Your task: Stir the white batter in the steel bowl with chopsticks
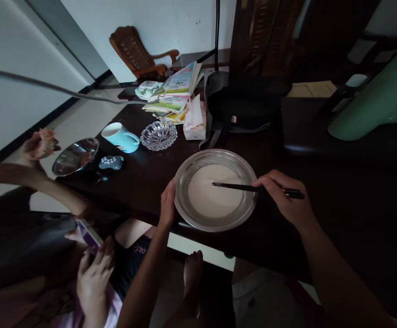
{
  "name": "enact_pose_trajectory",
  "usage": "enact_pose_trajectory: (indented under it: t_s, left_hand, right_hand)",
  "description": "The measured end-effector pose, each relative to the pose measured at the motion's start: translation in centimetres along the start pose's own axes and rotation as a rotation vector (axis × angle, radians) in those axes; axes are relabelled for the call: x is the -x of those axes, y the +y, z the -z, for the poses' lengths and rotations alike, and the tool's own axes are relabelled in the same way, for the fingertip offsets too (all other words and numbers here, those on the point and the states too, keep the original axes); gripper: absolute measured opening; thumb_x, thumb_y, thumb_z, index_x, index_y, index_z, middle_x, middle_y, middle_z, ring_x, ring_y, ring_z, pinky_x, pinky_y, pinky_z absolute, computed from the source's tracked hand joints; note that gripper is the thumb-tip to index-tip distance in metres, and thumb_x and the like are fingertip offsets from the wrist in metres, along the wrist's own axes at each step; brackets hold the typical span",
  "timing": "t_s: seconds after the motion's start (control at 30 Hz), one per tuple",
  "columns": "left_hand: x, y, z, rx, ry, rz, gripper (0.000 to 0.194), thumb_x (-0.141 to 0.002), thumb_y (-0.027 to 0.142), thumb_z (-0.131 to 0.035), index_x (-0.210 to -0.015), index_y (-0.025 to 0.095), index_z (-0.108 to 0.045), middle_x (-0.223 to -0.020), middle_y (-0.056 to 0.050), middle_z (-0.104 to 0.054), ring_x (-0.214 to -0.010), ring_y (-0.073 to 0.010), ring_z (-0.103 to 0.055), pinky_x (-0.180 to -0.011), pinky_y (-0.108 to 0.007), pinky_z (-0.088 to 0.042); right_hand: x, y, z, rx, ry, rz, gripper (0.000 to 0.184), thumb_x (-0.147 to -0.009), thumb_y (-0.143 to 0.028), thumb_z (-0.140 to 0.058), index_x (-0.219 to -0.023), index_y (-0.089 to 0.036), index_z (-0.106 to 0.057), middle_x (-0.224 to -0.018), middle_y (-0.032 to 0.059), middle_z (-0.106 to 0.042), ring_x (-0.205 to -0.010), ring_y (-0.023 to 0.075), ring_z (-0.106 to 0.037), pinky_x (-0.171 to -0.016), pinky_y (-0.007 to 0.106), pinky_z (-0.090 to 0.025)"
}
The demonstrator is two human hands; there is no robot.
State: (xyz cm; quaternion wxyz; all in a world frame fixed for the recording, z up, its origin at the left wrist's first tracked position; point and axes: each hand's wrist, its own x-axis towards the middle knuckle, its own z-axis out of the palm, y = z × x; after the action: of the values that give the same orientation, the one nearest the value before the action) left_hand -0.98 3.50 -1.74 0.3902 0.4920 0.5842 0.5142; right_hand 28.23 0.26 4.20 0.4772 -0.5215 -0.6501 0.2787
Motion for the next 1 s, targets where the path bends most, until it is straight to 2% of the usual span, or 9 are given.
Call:
enact_pose_trajectory:
  t_s: [0.1, 0.27, 0.43, 0.47, 0.63, 0.73, 0.8, 0.87, 1.0]
  left_hand:
    - [-0.08, -0.22, 0.07, 0.010, 0.000, -0.010, 0.044, -0.090, 0.048, -0.046, -0.116, 0.020, -0.067, -0.122, -0.006, -0.067, -0.119, -0.0253, -0.056, -0.104, -0.038, -0.039]
    - [-0.10, -0.46, 0.17, 0.001, -0.015, -0.010, 0.046, -0.090, 0.049, -0.044, -0.119, 0.020, -0.066, -0.123, -0.006, -0.067, -0.117, -0.0249, -0.057, -0.104, -0.038, -0.039]
    - [-0.09, -0.32, 0.06, -0.012, 0.000, 0.000, 0.046, -0.090, 0.049, -0.045, -0.118, 0.020, -0.066, -0.124, -0.006, -0.066, -0.120, -0.0251, -0.055, -0.105, -0.038, -0.038]
    - [-0.10, -0.32, 0.05, -0.011, -0.005, -0.003, 0.046, -0.090, 0.048, -0.045, -0.119, 0.020, -0.066, -0.125, -0.006, -0.066, -0.120, -0.0251, -0.055, -0.106, -0.038, -0.037]
    - [-0.12, -0.41, 0.11, -0.029, 0.000, -0.011, 0.046, -0.090, 0.048, -0.044, -0.118, 0.020, -0.067, -0.121, -0.006, -0.068, -0.116, -0.0247, -0.058, -0.104, -0.038, -0.039]
    - [-0.10, -0.30, 0.10, -0.038, 0.005, -0.009, 0.045, -0.090, 0.048, -0.045, -0.117, 0.019, -0.067, -0.120, -0.006, -0.068, -0.115, -0.0252, -0.058, -0.102, -0.038, -0.041]
    - [-0.08, -0.18, 0.06, -0.049, 0.011, -0.006, 0.045, -0.089, 0.048, -0.045, -0.115, 0.019, -0.068, -0.120, -0.006, -0.068, -0.116, -0.0253, -0.057, -0.102, -0.038, -0.041]
    - [-0.06, -0.11, 0.00, -0.047, 0.009, -0.001, 0.045, -0.089, 0.048, -0.045, -0.114, 0.019, -0.068, -0.120, -0.006, -0.068, -0.117, -0.0254, -0.057, -0.103, -0.038, -0.040]
    - [0.01, -0.10, -0.05, -0.008, 0.001, 0.009, 0.045, -0.090, 0.048, -0.044, -0.116, 0.019, -0.067, -0.118, -0.006, -0.069, -0.116, -0.0248, -0.058, -0.103, -0.039, -0.040]
  right_hand:
    - [0.09, 0.20, 0.11, -0.059, 0.076, -0.035, 0.029, -0.094, -0.031, -0.049, -0.071, -0.026, -0.066, -0.070, -0.0008, -0.067, -0.069, 0.0163, -0.062, -0.067, 0.031, -0.046]
    - [0.02, -0.14, -0.13, -0.008, -0.121, -0.015, 0.023, -0.091, -0.029, -0.054, -0.075, -0.026, -0.070, -0.076, -0.0015, -0.071, -0.075, 0.0168, -0.064, -0.076, 0.033, -0.044]
    - [-0.02, 0.37, 0.13, -0.056, 0.087, -0.060, 0.027, -0.093, -0.031, -0.051, -0.072, -0.025, -0.067, -0.071, -0.0011, -0.069, -0.070, 0.0158, -0.063, -0.069, 0.031, -0.045]
    - [0.00, 0.42, 0.16, -0.083, 0.093, -0.071, 0.028, -0.093, -0.031, -0.050, -0.070, -0.025, -0.066, -0.069, -0.0014, -0.068, -0.068, 0.0153, -0.063, -0.067, 0.030, -0.046]
    - [-0.06, -0.04, -0.07, -0.029, -0.127, -0.034, 0.022, -0.091, -0.029, -0.054, -0.075, -0.026, -0.070, -0.075, -0.0016, -0.071, -0.073, 0.0163, -0.065, -0.072, 0.031, -0.046]
    - [-0.09, 0.09, -0.01, 0.017, -0.041, -0.039, 0.020, -0.090, -0.030, -0.056, -0.077, -0.026, -0.071, -0.079, -0.0009, -0.072, -0.077, 0.0173, -0.065, -0.073, 0.031, -0.045]
    - [-0.04, 0.39, 0.14, -0.013, 0.059, -0.060, 0.024, -0.092, -0.031, -0.053, -0.074, -0.026, -0.069, -0.075, -0.0008, -0.070, -0.073, 0.0168, -0.064, -0.069, 0.030, -0.046]
    - [0.02, 0.54, 0.17, -0.063, 0.097, -0.066, 0.030, -0.093, -0.032, -0.050, -0.069, -0.025, -0.066, -0.069, -0.0014, -0.068, -0.068, 0.0155, -0.063, -0.066, 0.029, -0.046]
    - [0.02, 0.11, -0.35, -0.040, -0.091, -0.035, 0.025, -0.093, -0.029, -0.052, -0.075, -0.025, -0.070, -0.074, -0.0020, -0.071, -0.073, 0.0150, -0.064, -0.071, 0.029, -0.046]
